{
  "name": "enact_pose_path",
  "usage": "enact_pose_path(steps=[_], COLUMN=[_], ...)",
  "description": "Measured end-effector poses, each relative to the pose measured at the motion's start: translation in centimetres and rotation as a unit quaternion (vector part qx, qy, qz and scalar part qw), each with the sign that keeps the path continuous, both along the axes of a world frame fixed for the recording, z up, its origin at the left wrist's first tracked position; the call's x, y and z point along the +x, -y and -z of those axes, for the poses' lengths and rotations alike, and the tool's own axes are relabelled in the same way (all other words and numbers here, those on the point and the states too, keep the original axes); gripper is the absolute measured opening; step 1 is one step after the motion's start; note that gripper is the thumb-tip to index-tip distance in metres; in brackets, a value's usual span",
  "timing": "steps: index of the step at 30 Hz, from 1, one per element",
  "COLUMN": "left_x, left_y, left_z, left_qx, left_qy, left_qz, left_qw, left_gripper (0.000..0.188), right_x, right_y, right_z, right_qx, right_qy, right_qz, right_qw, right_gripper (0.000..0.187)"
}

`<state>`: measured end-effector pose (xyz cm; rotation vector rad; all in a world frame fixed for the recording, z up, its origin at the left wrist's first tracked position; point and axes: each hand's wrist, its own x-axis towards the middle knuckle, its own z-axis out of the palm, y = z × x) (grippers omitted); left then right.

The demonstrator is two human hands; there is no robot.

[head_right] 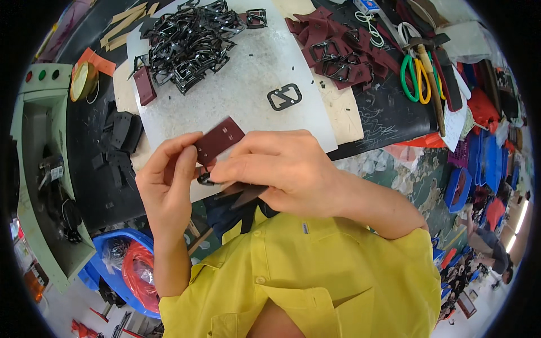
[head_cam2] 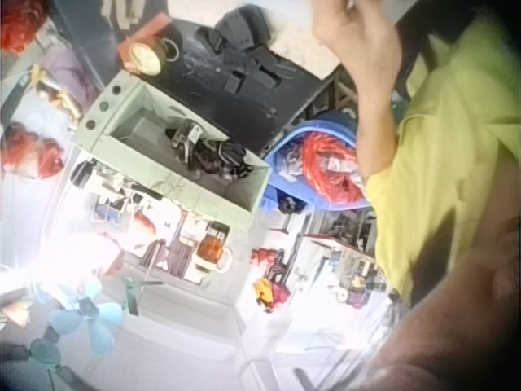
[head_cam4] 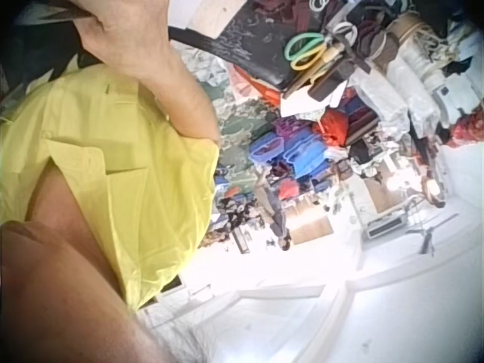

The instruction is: The person assembles belt buckles by hand. They pick up a maroon leather strap and a metal buckle frame, align the buckle with the strap, and use a red-handled tool to press the buckle prongs through the leather. The person repeats this process for multiple straps, placing the finished buckles on the table.

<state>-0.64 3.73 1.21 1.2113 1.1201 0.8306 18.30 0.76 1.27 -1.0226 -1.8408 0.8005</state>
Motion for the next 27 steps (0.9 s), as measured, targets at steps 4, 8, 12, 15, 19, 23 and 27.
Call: enact_pose_path(steps=[4,8,12,15,19,23,27], left_x=[-0.6,-0.3,-0.3,0.6,1.6,2.1,1.6], left_y=[0.5,1.2,1.9,2.6,3.7,4.7,2.6], left_z=[-0.7,-1.0,-0.3,-0.2,0.9,1.9,1.1], left_qx=[-0.015,-0.043,-0.001,0.019,-0.018,-0.028,-0.017], left_qy=[0.081,0.095,0.07,0.077,0.144,0.186,0.152], left_qz=[0.031,0.01,0.028,-0.001,-0.062,-0.068,-0.038], left_qw=[0.996,0.994,0.997,0.997,0.987,0.98,0.988], left_gripper=[0.022,0.02,0.019,0.023,0.027,0.038,0.033], right_x=[0.2,0.5,0.5,0.1,-1.7,-1.0,0.6], right_y=[0.1,0.2,0.4,0.6,1.1,1.6,0.9], right_z=[0.3,0.0,-0.7,-0.6,0.1,0.6,-1.0], right_qx=[-0.017,-0.157,-0.356,-0.39,-0.303,-0.197,-0.118], right_qy=[0.016,-0.054,-0.145,-0.179,-0.319,-0.236,-0.026], right_qz=[0.021,0.022,0.048,0.079,0.187,0.161,0.037], right_qw=[1.0,0.986,0.922,0.9,0.878,0.938,0.992], right_gripper=[0.029,0.021,0.013,0.013,0.015,0.013,0.016])
